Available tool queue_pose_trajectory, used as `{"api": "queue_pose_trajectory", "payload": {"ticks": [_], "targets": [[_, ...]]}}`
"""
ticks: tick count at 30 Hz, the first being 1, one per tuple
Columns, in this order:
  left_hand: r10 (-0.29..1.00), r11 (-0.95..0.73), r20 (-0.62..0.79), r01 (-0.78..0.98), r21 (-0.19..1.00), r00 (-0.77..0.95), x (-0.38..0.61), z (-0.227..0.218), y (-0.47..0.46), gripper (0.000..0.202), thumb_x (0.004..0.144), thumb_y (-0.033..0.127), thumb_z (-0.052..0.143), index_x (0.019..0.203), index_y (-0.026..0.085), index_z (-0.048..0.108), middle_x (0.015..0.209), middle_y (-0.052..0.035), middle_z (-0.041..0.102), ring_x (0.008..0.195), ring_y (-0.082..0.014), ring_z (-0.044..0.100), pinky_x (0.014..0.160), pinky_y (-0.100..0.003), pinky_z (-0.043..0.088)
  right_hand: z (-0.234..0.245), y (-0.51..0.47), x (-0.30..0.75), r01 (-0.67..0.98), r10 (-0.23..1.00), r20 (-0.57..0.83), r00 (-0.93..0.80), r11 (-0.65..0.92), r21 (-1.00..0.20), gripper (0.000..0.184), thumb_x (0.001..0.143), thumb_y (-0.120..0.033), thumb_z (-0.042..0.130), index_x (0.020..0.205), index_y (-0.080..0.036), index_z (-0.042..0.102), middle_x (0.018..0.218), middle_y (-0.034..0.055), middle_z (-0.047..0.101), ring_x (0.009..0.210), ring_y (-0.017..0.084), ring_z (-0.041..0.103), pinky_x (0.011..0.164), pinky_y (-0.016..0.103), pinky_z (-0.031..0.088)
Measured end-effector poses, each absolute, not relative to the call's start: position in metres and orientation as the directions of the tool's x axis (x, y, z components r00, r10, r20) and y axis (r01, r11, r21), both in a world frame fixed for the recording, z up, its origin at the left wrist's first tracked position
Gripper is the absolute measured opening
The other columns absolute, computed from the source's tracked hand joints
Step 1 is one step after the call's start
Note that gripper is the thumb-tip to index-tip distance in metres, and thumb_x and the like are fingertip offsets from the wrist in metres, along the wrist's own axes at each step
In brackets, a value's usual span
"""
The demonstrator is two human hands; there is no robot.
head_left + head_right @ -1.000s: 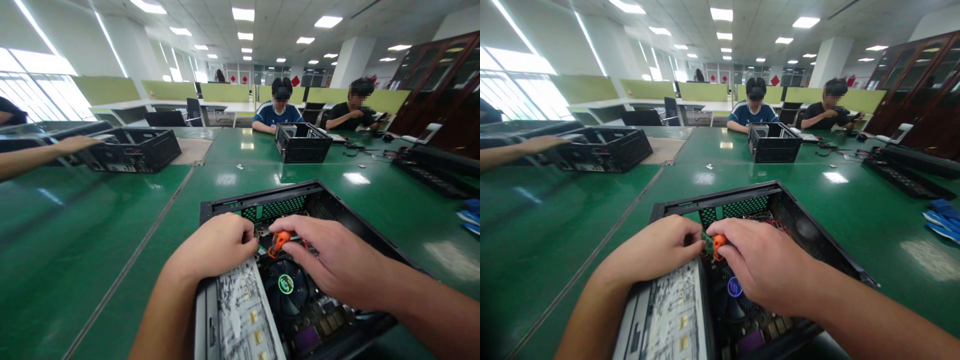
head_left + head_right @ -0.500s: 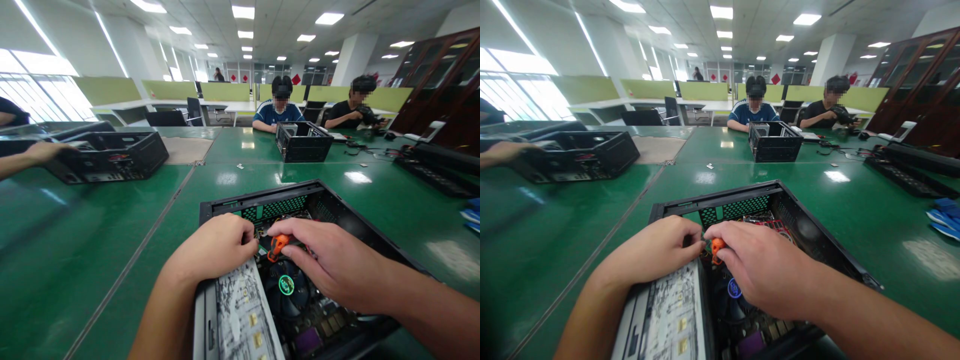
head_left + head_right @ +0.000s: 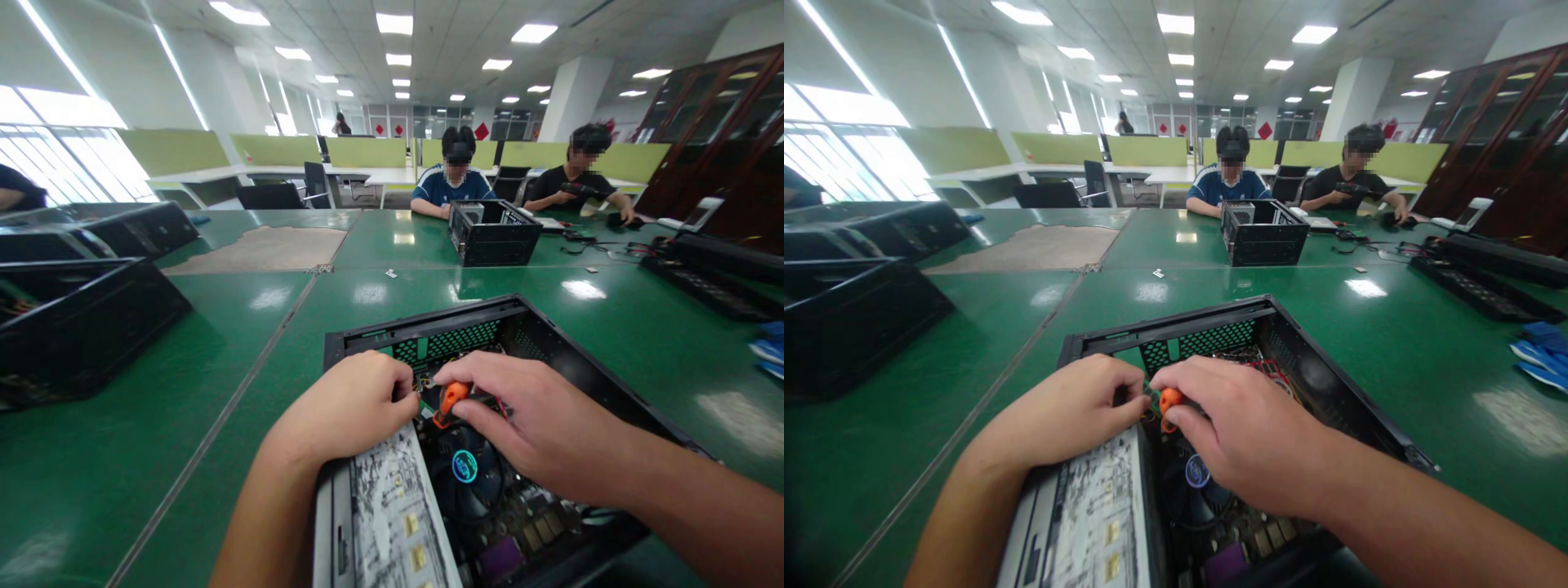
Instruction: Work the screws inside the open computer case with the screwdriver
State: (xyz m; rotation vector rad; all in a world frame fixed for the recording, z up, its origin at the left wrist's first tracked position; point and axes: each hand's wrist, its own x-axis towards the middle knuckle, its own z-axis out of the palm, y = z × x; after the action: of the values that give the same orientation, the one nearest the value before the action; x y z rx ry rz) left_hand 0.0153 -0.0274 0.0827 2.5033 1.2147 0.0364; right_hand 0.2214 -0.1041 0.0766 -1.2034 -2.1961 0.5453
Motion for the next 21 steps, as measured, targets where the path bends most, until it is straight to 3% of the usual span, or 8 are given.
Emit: {"api": "queue_pose_trajectory", "payload": {"ticks": [3,7,11,21], "targets": [[0.768,-0.567,-0.123,0.756,0.328,0.629,0.015,0.081,-0.027,0.025,0.085,0.03,0.052,0.067,0.019,0.064,0.066,-0.0014,0.065,0.059,-0.014,0.054,0.055,-0.026,0.032,0.077,-0.108,0.224,0.574,0.805,0.352,-0.478,0.59,-0.569,0.03,0.1,-0.013,0.046,0.125,-0.02,0.061,0.127,0.0079,0.069,0.119,0.017,0.062,0.105,0.035,0.047],[0.77,-0.563,-0.133,0.763,0.318,0.624,0.015,0.082,-0.028,0.024,0.085,0.03,0.053,0.067,0.019,0.064,0.066,-0.0008,0.065,0.058,-0.0138,0.053,0.054,-0.026,0.031,0.082,-0.116,0.23,0.44,0.745,0.458,-0.486,0.661,-0.608,0.029,0.092,-0.011,0.054,0.118,-0.018,0.064,0.108,0.0042,0.074,0.1,0.015,0.068,0.092,0.027,0.052],[0.771,-0.563,-0.134,0.764,0.316,0.623,0.016,0.084,-0.028,0.023,0.083,0.029,0.053,0.065,0.019,0.062,0.064,0.0003,0.064,0.058,-0.0131,0.052,0.055,-0.027,0.029,0.086,-0.121,0.234,0.415,0.732,0.381,-0.564,0.651,-0.636,0.025,0.089,-0.012,0.055,0.11,-0.017,0.068,0.101,0.0044,0.076,0.092,0.016,0.07,0.087,0.027,0.053],[0.773,-0.558,-0.133,0.764,0.325,0.621,0.015,0.081,-0.027,0.023,0.083,0.029,0.052,0.064,0.02,0.061,0.064,0.0008,0.063,0.059,-0.0132,0.05,0.056,-0.027,0.028,0.085,-0.12,0.231,0.431,0.707,0.3,-0.64,0.654,-0.622,0.028,0.088,-0.009,0.054,0.111,-0.01,0.069,0.104,0.0086,0.076,0.095,0.018,0.07,0.092,0.028,0.052]]}}
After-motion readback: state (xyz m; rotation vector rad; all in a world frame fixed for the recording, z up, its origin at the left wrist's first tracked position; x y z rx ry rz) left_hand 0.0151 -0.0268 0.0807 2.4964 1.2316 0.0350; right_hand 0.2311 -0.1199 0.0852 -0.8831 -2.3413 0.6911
